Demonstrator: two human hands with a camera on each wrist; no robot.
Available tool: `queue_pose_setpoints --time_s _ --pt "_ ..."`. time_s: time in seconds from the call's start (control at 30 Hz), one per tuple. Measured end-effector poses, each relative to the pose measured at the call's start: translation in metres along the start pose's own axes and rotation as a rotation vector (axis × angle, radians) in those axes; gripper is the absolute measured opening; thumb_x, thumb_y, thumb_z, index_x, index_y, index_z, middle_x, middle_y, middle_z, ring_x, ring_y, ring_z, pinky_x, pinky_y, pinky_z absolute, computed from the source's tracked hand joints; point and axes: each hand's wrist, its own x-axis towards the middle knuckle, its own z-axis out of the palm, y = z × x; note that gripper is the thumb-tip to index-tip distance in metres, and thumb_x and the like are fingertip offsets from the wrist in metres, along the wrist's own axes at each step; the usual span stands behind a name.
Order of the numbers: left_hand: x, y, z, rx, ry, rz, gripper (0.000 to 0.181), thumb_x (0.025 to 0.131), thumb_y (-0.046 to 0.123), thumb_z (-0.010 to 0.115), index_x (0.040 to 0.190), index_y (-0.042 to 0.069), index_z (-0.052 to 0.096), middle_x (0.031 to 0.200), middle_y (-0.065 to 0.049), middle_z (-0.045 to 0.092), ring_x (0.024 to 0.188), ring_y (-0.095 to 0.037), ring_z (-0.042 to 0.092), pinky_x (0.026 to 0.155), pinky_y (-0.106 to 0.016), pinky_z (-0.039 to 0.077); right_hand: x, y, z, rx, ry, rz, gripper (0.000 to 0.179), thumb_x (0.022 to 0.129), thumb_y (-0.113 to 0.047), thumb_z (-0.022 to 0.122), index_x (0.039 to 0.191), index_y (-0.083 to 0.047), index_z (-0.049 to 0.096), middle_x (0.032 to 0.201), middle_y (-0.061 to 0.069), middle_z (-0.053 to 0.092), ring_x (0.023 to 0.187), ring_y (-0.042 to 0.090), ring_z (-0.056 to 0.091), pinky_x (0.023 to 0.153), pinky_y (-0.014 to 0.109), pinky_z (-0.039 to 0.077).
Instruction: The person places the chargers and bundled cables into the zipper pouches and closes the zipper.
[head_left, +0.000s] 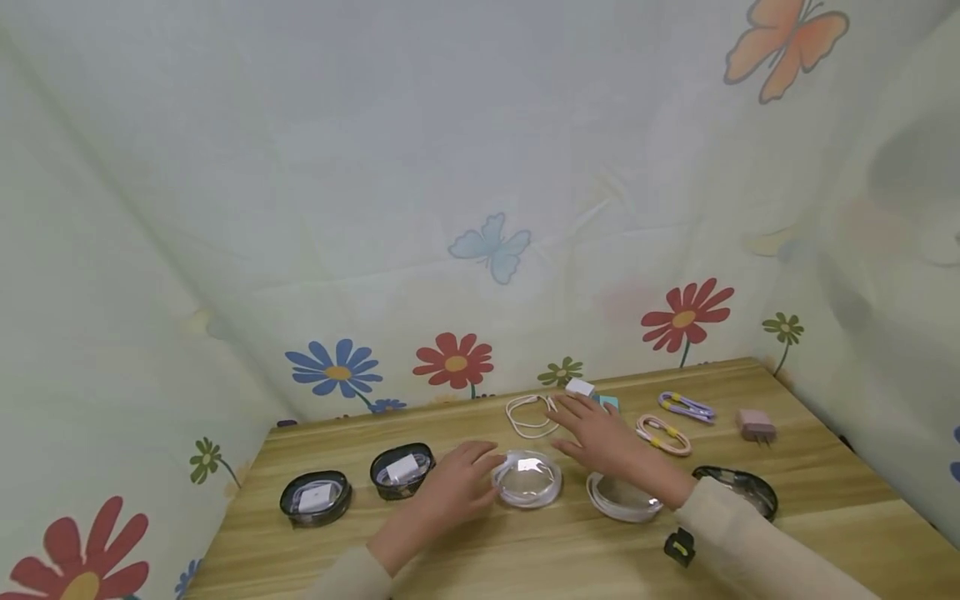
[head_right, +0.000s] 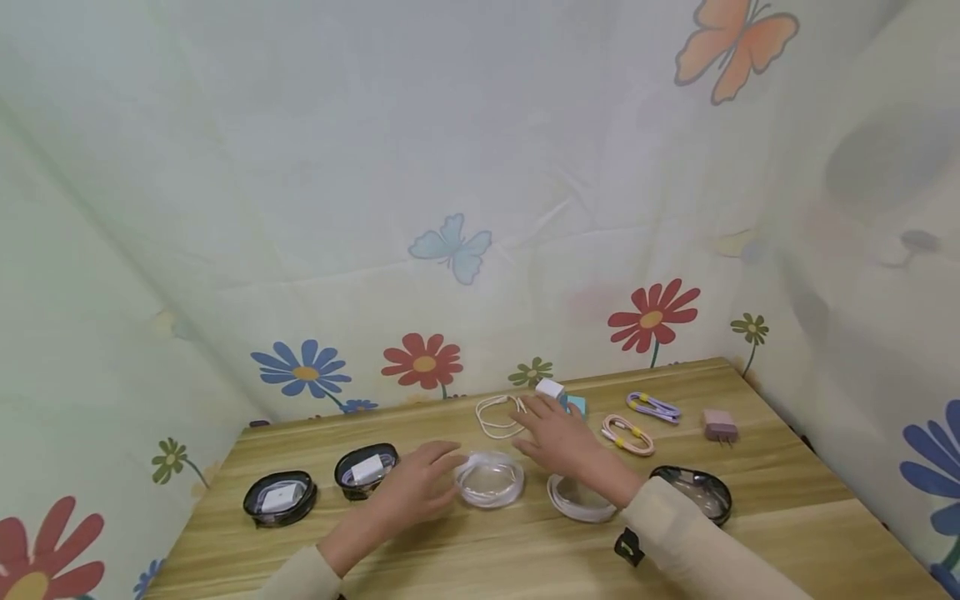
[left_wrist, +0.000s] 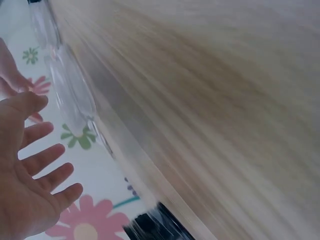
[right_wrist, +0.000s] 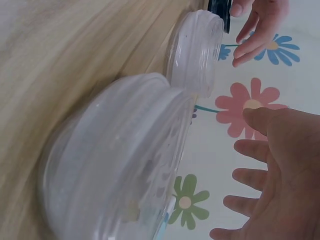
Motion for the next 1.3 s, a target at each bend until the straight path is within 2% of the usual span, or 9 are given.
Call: queue_pose_setpoints --time_s 0.13,0.33,0.6,0.83,1.1,1.3 --pt "0.008 0.005 0.007 0.01 -0.035 0.051 0.049 0.09 0.037 0.075 0.134 0.018 0.065 0.143 -0.01 0.058 0.133 -0.031 0.053 0.112 -0.044 0.042 -0.002 0.005 0.002 0.006 0.0 0.016 0.052 0.101 -0.036 0.062 0.148 -0.015 0.054 0.158 0.015 0.042 0.141 0.046 0.039 0.102 0.077 0.034" --pt "0.014 0.009 0.014 0.076 -0.058 0.14 0.055 0.089 0.041 0.075 0.138 0.021 0.061 0.147 -0.008 0.055 0.135 -0.032 0.051 0.114 -0.044 0.039 -0.004 0.006 -0.001 0.008 0.011 0.024 0.049 0.101 -0.037 0.063 0.145 -0.014 0.057 0.157 0.016 0.043 0.14 0.048 0.041 0.101 0.077 0.034" --pt "0.019 0.009 0.017 0.06 -0.065 0.191 0.063 0.087 0.042 0.078 0.143 0.023 0.056 0.149 -0.008 0.052 0.137 -0.032 0.049 0.114 -0.047 0.038 -0.008 0.008 -0.005 -0.02 -0.004 0.039 0.05 0.101 -0.039 0.061 0.145 -0.015 0.057 0.159 0.014 0.041 0.141 0.047 0.04 0.103 0.074 0.035" --pt "0.021 0.007 0.02 0.045 -0.124 0.228 0.065 0.09 0.035 0.071 0.15 0.025 0.05 0.154 -0.01 0.046 0.141 -0.033 0.045 0.115 -0.047 0.037 -0.009 0.012 -0.002 -0.017 -0.003 0.038 0.05 0.102 -0.039 0.061 0.145 -0.015 0.057 0.159 0.015 0.04 0.141 0.047 0.039 0.102 0.076 0.034" --pt "0.022 0.006 0.021 0.002 -0.165 0.218 0.068 0.085 0.023 0.068 0.151 0.025 0.049 0.157 -0.01 0.042 0.142 -0.031 0.043 0.114 -0.042 0.039 -0.008 0.012 -0.002 0.0 -0.004 0.043 0.051 0.101 -0.038 0.062 0.145 -0.014 0.057 0.159 0.015 0.039 0.141 0.048 0.039 0.103 0.076 0.033" --pt "0.023 0.007 0.021 -0.017 -0.156 0.177 0.058 0.087 0.028 0.071 0.143 0.024 0.058 0.15 -0.011 0.047 0.131 -0.028 0.05 0.105 -0.039 0.048 -0.008 0.011 -0.002 -0.009 -0.027 0.051 0.052 0.102 -0.041 0.059 0.147 -0.016 0.055 0.161 0.014 0.037 0.143 0.048 0.036 0.105 0.075 0.032"
